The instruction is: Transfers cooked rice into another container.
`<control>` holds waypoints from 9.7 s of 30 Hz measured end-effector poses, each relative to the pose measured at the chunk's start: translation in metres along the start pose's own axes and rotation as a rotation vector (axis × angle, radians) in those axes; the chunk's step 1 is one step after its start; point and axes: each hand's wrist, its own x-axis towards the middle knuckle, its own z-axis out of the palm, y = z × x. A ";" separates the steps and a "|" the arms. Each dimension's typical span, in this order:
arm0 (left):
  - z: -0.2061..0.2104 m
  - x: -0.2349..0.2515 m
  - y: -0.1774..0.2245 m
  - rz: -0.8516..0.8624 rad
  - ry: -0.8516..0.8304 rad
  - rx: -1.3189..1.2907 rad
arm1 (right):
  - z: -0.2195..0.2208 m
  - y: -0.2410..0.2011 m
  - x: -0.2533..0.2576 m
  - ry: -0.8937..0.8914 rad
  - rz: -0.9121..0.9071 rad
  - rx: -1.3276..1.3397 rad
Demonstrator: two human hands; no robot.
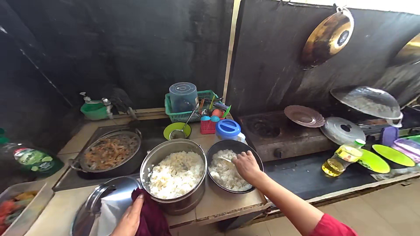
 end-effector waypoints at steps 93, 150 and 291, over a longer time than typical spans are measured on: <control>0.005 0.002 -0.003 -0.007 -0.001 -0.011 | -0.121 -0.007 0.005 0.109 -0.214 1.160; -0.003 -0.001 -0.004 -0.010 -0.036 0.024 | 0.058 0.057 -0.103 0.785 0.102 -0.001; -0.003 0.023 -0.005 -0.019 0.194 0.073 | -0.009 0.020 -0.074 0.459 0.108 0.149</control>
